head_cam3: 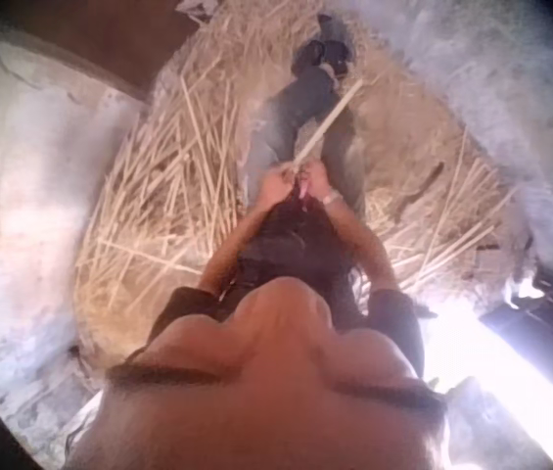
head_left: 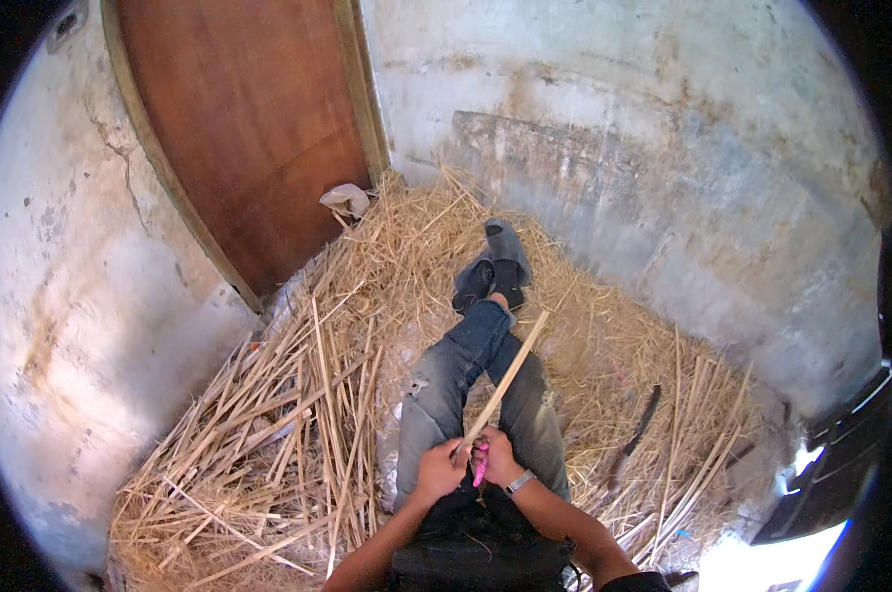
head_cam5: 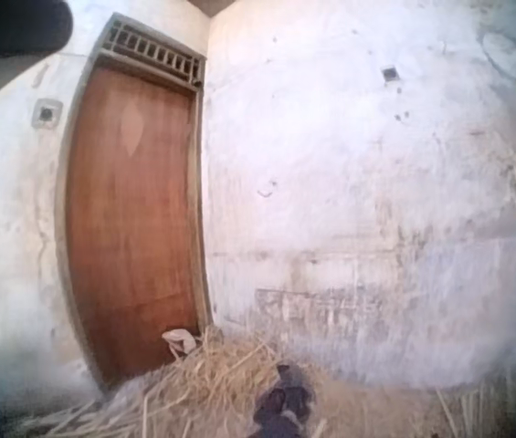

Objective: The person uses a large blade to shave and thin long strips of wood while sitting on a pile of straw.

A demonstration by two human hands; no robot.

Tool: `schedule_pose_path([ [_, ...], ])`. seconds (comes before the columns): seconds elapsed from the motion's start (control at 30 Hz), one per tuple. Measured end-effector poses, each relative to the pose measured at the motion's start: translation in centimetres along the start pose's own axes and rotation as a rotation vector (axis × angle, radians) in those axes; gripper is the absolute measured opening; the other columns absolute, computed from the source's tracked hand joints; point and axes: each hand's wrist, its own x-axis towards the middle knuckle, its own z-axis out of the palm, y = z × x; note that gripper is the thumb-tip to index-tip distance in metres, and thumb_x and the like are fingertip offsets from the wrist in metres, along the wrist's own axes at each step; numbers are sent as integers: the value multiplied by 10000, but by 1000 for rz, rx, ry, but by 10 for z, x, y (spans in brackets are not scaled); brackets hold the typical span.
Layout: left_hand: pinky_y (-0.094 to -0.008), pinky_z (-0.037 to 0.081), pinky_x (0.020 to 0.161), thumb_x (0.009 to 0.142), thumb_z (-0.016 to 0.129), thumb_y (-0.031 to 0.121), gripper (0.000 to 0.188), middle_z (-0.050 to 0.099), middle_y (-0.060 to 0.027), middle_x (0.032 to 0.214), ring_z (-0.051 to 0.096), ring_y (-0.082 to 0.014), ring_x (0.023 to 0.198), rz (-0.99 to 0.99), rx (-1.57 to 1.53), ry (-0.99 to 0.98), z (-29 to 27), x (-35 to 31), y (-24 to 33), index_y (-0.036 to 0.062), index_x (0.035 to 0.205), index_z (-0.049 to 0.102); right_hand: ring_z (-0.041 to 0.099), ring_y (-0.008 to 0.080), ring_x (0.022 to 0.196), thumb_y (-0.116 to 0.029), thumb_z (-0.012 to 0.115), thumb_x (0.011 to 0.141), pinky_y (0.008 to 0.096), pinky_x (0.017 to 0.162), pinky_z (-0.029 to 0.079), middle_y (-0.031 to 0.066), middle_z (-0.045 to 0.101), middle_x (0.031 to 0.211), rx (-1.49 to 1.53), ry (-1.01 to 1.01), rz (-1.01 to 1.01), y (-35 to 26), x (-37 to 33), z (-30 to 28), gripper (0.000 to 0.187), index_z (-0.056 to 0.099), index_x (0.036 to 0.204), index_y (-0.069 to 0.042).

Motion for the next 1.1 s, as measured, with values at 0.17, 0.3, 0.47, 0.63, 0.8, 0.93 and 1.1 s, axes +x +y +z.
schedule_pose_path([
  [0.17,-532,530,685,959,555,293,275,680,-233,822,679,-404,782,-59,159,-50,11,-2,3,100,1112,675,412,132,467,-418,561,914,297,416,324,-14,464,619,97,-20,-85,3,-2,-3,297,555,801,-143],
  [0.3,-514,536,684,953,551,245,251,683,-235,836,678,-408,780,-123,216,-72,9,5,10,90,1112,667,412,133,457,-465,531,958,297,405,330,-7,491,631,171,-63,-117,-8,-8,3,338,584,885,-139],
  [0.47,-449,546,690,945,547,136,246,692,-213,883,711,-358,787,-51,8,-223,14,59,29,64,1157,649,393,98,443,-280,595,978,274,402,322,-37,438,601,-55,85,-420,-57,-7,16,155,583,932,-133],
  [0.63,-366,536,706,912,556,24,287,698,-111,907,694,-202,816,-239,-400,-269,-7,91,69,43,1182,652,407,67,450,-215,635,973,231,398,329,-44,459,622,-237,108,-511,-109,4,32,133,562,936,-111],
  [0.8,-276,507,777,861,592,-55,372,699,-49,944,622,-99,867,116,-364,-150,9,137,64,34,1218,649,445,45,496,-249,641,974,232,415,329,-37,534,668,-92,85,-628,-153,42,44,196,611,940,-58],
  [0.93,-266,501,834,801,658,-101,425,686,-31,1059,610,-104,953,5,-556,-223,10,161,65,-7,1215,635,446,53,487,-271,659,963,241,415,337,-27,540,660,-94,99,-679,-166,60,48,231,617,909,-50],
  [1.1,-248,519,704,784,712,-68,440,697,-47,992,639,-106,809,-79,-504,-105,5,120,12,30,1208,651,443,65,472,-300,639,978,258,414,344,-25,515,642,-381,202,-585,-114,71,44,272,600,859,-59],
])
